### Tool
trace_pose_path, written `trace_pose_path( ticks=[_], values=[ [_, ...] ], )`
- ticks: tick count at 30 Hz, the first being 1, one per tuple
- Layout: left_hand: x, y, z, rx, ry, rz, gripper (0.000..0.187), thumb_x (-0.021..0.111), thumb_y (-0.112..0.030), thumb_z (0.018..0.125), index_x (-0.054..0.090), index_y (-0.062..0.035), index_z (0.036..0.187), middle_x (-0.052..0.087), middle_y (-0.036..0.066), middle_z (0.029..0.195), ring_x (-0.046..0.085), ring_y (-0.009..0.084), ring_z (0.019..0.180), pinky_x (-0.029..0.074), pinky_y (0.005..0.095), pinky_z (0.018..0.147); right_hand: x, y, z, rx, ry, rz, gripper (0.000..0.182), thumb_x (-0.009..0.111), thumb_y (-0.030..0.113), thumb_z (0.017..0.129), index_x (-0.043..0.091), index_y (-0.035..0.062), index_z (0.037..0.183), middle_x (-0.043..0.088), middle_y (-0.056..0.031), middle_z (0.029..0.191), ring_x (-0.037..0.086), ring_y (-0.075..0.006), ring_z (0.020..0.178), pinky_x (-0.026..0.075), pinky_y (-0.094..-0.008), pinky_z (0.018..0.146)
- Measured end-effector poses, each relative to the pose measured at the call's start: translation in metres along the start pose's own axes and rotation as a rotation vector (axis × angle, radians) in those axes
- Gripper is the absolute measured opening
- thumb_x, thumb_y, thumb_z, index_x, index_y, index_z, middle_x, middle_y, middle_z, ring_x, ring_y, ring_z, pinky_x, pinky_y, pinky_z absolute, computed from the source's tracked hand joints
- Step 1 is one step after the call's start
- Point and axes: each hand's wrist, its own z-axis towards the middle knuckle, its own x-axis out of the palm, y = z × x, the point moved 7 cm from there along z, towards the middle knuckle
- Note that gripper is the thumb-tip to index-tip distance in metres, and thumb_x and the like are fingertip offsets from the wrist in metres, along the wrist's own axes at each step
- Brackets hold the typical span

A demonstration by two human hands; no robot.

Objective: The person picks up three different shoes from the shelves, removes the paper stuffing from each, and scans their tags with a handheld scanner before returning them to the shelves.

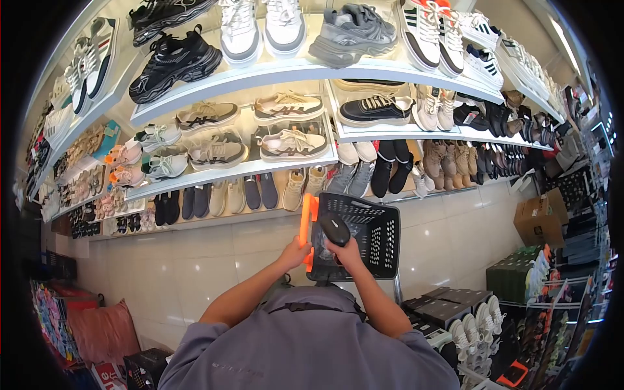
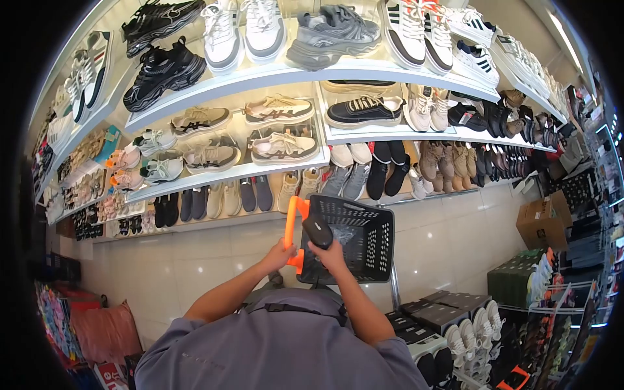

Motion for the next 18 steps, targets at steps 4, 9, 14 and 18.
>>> trace_pose_path(
  ticks=[4, 9, 14, 18],
  values=[
    [-0.013, -0.009, -0.026, 0.052, 0.173, 0.083, 0.035, 0.055, -0.028, 0.095, 0.048, 0.0011, 0.113, 0.061, 0.012, 0.098, 0.058, 0.0218, 0.09, 0.046, 0.0353, 0.083, 0.068, 0.013, 0.01, -0.031, 0.147, 0.028, 0.031, 0.079, 0.015, 0.075, 0.066, 0.002, 0.099, 0.065, -0.0027, 0.083, 0.057, -0.0099, 0.069, 0.048, -0.0281, 0.064],
    [-0.02, 0.024, -0.061, 0.215, 0.435, 0.123, 0.053, 0.066, -0.029, 0.086, 0.046, -0.0021, 0.128, 0.059, 0.018, 0.121, 0.056, 0.0326, 0.114, 0.043, 0.0408, 0.097, 0.118, 0.027, -0.018, -0.425, 0.089, -0.468, 0.071, 0.084, 0.019, 0.066, 0.052, 0.0022, 0.127, 0.066, -0.0129, 0.109, 0.063, -0.0205, 0.098, 0.049, -0.0334, 0.088],
    [-0.137, 0.019, -0.034, 0.251, 0.034, 0.552, 0.072, 0.075, -0.039, 0.075, 0.045, -0.0056, 0.131, 0.047, 0.019, 0.134, 0.047, 0.0362, 0.123, 0.04, 0.0429, 0.102, 0.129, -0.008, -0.074, -0.223, 0.205, -0.445, 0.071, 0.084, 0.017, 0.064, 0.054, 0.0044, 0.127, 0.067, -0.0136, 0.109, 0.064, -0.0199, 0.097, 0.049, -0.0344, 0.089],
    [-0.13, -0.036, -0.034, 0.808, 0.11, 0.781, 0.066, 0.077, -0.041, 0.071, 0.053, -0.0082, 0.123, 0.048, 0.018, 0.132, 0.049, 0.034, 0.12, 0.043, 0.0441, 0.098, 0.112, -0.026, -0.118, -0.242, 0.154, -0.491, 0.06, 0.083, 0.018, 0.066, 0.06, 0.0033, 0.119, 0.068, -0.0126, 0.105, 0.065, -0.0183, 0.092, 0.049, -0.0331, 0.086]
  ],
)
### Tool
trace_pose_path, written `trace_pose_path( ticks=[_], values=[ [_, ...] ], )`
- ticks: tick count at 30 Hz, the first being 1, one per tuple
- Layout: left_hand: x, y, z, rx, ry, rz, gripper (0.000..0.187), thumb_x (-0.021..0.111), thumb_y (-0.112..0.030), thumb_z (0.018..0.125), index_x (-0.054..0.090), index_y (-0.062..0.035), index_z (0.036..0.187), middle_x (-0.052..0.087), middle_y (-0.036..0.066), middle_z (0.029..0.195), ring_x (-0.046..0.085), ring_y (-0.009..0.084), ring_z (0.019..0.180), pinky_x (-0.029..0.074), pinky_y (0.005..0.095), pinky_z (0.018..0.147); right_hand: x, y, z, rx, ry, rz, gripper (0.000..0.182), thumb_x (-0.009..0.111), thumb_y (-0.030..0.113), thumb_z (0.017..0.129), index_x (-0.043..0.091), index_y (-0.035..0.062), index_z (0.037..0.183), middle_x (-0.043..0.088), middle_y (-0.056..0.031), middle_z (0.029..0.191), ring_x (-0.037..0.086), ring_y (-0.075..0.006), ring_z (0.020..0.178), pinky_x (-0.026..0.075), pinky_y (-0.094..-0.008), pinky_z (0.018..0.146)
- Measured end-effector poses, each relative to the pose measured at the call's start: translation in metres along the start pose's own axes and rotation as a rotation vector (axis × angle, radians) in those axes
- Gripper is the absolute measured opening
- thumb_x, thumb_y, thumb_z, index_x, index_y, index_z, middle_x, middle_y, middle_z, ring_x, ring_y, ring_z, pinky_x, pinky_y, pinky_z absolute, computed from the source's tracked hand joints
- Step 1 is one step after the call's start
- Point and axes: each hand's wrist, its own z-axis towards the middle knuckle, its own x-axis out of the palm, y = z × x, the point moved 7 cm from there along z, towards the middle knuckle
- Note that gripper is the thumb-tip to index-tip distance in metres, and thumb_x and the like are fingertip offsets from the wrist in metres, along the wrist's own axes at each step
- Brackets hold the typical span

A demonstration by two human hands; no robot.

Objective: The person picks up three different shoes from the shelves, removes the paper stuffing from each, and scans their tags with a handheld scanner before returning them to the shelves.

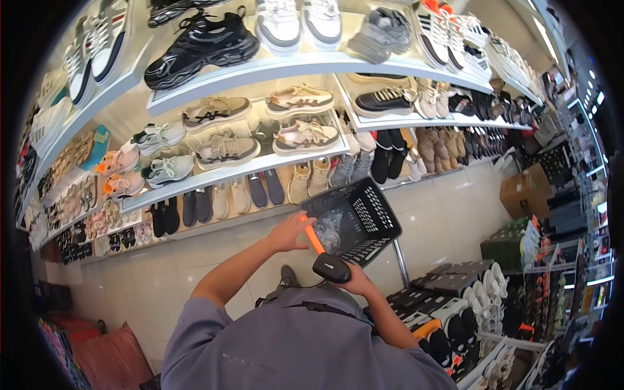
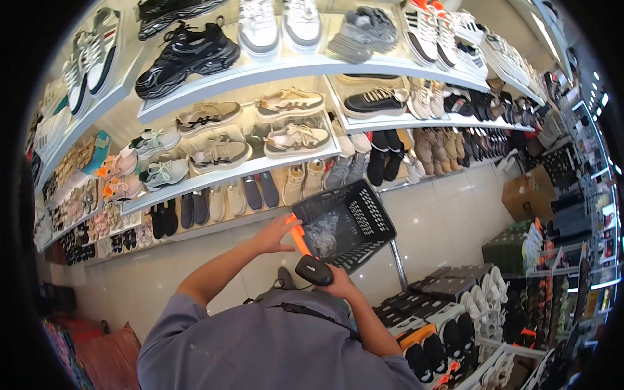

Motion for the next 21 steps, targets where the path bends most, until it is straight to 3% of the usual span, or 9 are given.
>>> trace_pose_path(
  ticks=[1, 2, 3, 5, 7, 11, 13, 17, 21],
  values=[
    [-0.001, -0.018, 0.006, 0.183, 0.016, 0.115, 0.062, 0.077, -0.043, 0.07, 0.057, -0.0083, 0.117, 0.052, 0.017, 0.127, 0.052, 0.0324, 0.116, 0.044, 0.0447, 0.096, -0.002, -0.003, -0.011, 0.03, 0.029, 0.004, 0.056, 0.082, 0.019, 0.066, 0.061, 0.0033, 0.116, 0.069, -0.014, 0.103, 0.066, -0.0209, 0.092, 0.05, -0.0335, 0.084],
    [0.001, -0.02, 0.011, 0.203, 0.039, 0.092, 0.062, 0.077, -0.043, 0.07, 0.057, -0.0083, 0.117, 0.052, 0.017, 0.127, 0.052, 0.0324, 0.116, 0.044, 0.0447, 0.096, -0.003, -0.005, -0.024, 0.062, 0.061, 0.013, 0.053, 0.081, 0.02, 0.065, 0.063, 0.0033, 0.112, 0.069, -0.0154, 0.102, 0.067, -0.0235, 0.092, 0.05, -0.034, 0.083],
    [0.013, -0.015, 0.015, 0.182, 0.224, 0.064, 0.056, 0.075, -0.047, 0.07, 0.061, -0.008, 0.107, 0.058, 0.016, 0.115, 0.056, 0.0312, 0.106, 0.044, 0.0457, 0.093, -0.005, -0.003, -0.035, 0.055, 0.039, 0.057, 0.045, 0.081, 0.02, 0.068, 0.066, 0.0012, 0.106, 0.071, -0.0111, 0.096, 0.065, -0.0164, 0.087, 0.049, -0.0317, 0.082],
    [0.03, -0.021, 0.016, 0.17, 0.437, 0.027, 0.052, 0.073, -0.051, 0.069, 0.065, -0.0078, 0.096, 0.065, 0.014, 0.102, 0.061, 0.0301, 0.096, 0.045, 0.0466, 0.09, -0.005, -0.015, -0.058, 0.148, 0.024, 0.054, 0.043, 0.081, 0.02, 0.069, 0.067, 0.0013, 0.104, 0.071, -0.0112, 0.095, 0.065, -0.0164, 0.087, 0.049, -0.0314, 0.082],
    [0.047, -0.042, 0.006, 0.39, 0.574, 0.376, 0.053, 0.065, -0.062, 0.072, 0.067, -0.011, 0.086, 0.067, 0.006, 0.08, 0.064, 0.0294, 0.083, 0.049, 0.0399, 0.078, -0.005, -0.017, -0.082, 0.223, 0.007, 0.087, 0.037, 0.08, 0.019, 0.07, 0.068, 0.0021, 0.101, 0.071, -0.0112, 0.094, 0.065, -0.0159, 0.087, 0.049, -0.0309, 0.081],
    [0.094, -0.078, -0.029, 0.389, 0.649, 0.345, 0.057, 0.059, -0.067, 0.076, 0.067, -0.0103, 0.082, 0.065, 0.008, 0.073, 0.065, 0.0298, 0.076, 0.049, 0.0402, 0.07, -0.01, -0.038, -0.117, 0.228, -0.088, 0.172, 0.039, 0.079, 0.023, 0.071, 0.068, 0.0031, 0.102, 0.071, -0.0126, 0.091, 0.066, -0.0183, 0.083, 0.05, -0.0331, 0.079],
    [0.117, -0.101, -0.047, 0.232, 0.697, 0.089, 0.057, 0.057, -0.061, 0.081, 0.066, -0.0047, 0.081, 0.064, 0.016, 0.071, 0.063, 0.036, 0.071, 0.048, 0.0466, 0.069, -0.015, -0.044, -0.134, 0.231, -0.148, 0.231, 0.039, 0.079, 0.023, 0.071, 0.068, 0.0028, 0.103, 0.071, -0.0127, 0.092, 0.066, -0.0178, 0.084, 0.05, -0.0326, 0.079],
    [0.143, -0.169, -0.08, 0.091, 0.813, -0.114, 0.052, 0.058, -0.055, 0.083, 0.066, -0.0044, 0.084, 0.064, 0.019, 0.074, 0.062, 0.0385, 0.074, 0.048, 0.048, 0.069, -0.029, -0.096, -0.185, 0.397, -0.334, 0.24, 0.036, 0.078, 0.02, 0.074, 0.068, 0.0027, 0.103, 0.071, -0.0123, 0.093, 0.067, -0.0189, 0.086, 0.051, -0.0319, 0.079],
    [0.186, -0.192, -0.105, -0.08, 0.778, -0.43, 0.051, 0.063, -0.054, 0.081, 0.067, -0.0054, 0.094, 0.065, 0.024, 0.082, 0.064, 0.0385, 0.082, 0.05, 0.0452, 0.076, -0.034, -0.115, -0.227, 0.391, -0.424, 0.403, 0.033, 0.077, 0.02, 0.075, 0.069, 0.0057, 0.104, 0.072, -0.01, 0.094, 0.068, -0.0201, 0.089, 0.051, -0.0322, 0.081]
  ],
)
